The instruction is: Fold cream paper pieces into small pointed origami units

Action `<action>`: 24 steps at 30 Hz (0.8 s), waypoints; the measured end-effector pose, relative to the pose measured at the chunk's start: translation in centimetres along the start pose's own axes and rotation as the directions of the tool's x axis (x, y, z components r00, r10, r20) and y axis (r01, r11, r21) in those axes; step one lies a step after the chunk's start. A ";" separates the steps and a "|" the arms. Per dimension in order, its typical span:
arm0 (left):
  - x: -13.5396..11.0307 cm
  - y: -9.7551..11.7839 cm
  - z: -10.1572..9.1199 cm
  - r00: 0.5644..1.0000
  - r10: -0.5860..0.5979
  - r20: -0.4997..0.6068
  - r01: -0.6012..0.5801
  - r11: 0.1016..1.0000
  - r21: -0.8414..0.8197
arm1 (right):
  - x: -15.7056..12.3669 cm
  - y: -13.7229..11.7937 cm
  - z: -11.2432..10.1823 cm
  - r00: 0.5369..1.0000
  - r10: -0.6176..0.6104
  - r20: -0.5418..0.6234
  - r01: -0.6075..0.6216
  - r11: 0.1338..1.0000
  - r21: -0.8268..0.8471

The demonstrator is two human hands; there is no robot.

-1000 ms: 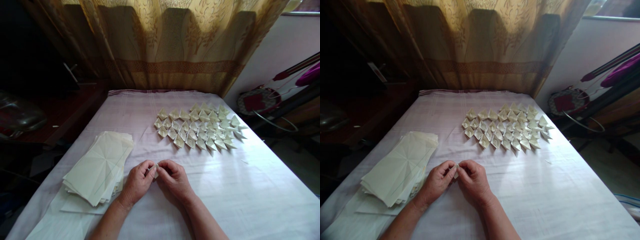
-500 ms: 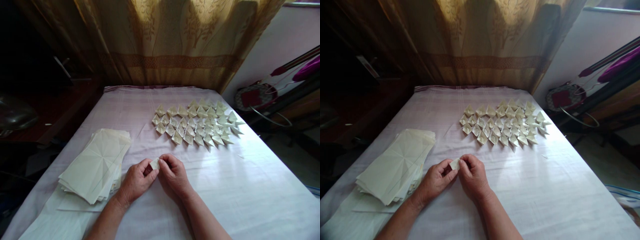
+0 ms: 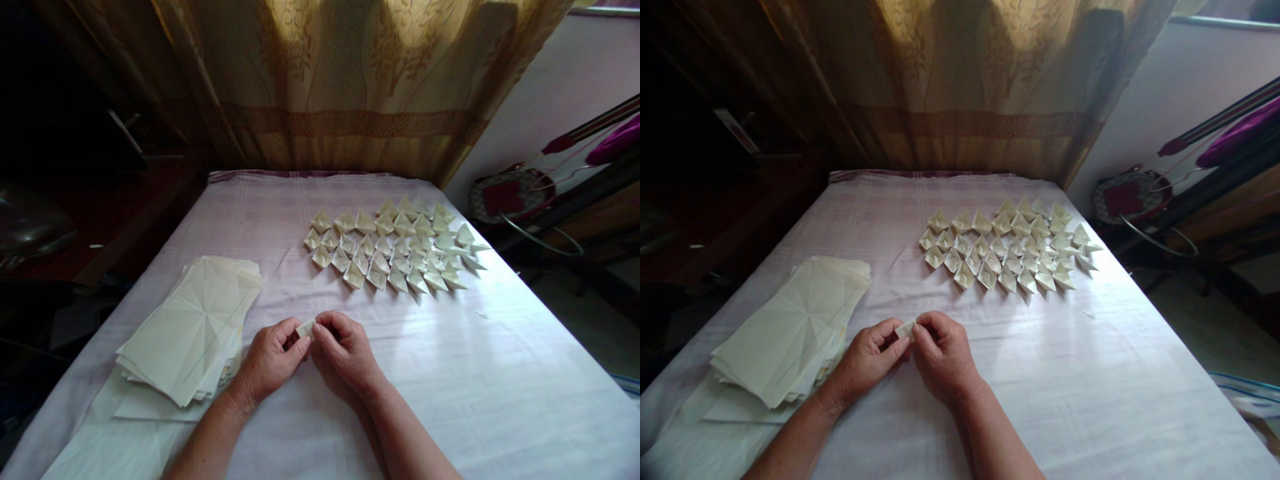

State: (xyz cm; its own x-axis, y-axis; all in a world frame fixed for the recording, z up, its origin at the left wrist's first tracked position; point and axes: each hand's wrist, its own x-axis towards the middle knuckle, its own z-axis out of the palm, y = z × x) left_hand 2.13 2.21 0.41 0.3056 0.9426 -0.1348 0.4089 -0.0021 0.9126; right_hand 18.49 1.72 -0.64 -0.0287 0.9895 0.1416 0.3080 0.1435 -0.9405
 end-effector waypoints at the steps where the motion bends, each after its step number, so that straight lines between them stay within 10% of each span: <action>1: 0.0 0.1 0.0 1.000 0.020 -0.012 -0.019 0.999 0.031 | 0.0 0.1 0.0 1.000 0.003 0.004 -0.003 1.000 -0.003; 13: 0.2 -0.4 0.3 0.984 0.104 -0.144 -0.101 0.995 0.026 | -0.2 0.1 0.0 0.998 -0.033 0.057 0.035 0.999 -0.036; 24: 0.2 -0.3 0.1 0.987 -0.050 -0.149 0.029 0.990 -0.139 | 0.0 -0.3 -0.1 0.999 -0.036 0.000 0.036 0.999 -0.013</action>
State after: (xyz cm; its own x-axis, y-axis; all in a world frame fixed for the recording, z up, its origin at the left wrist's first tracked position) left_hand 2.10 2.33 0.11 0.1528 0.9808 -0.1210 0.2945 0.0717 0.9530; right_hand 18.48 1.69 -0.34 -0.0399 0.9838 0.1749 0.3193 0.1784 -0.9307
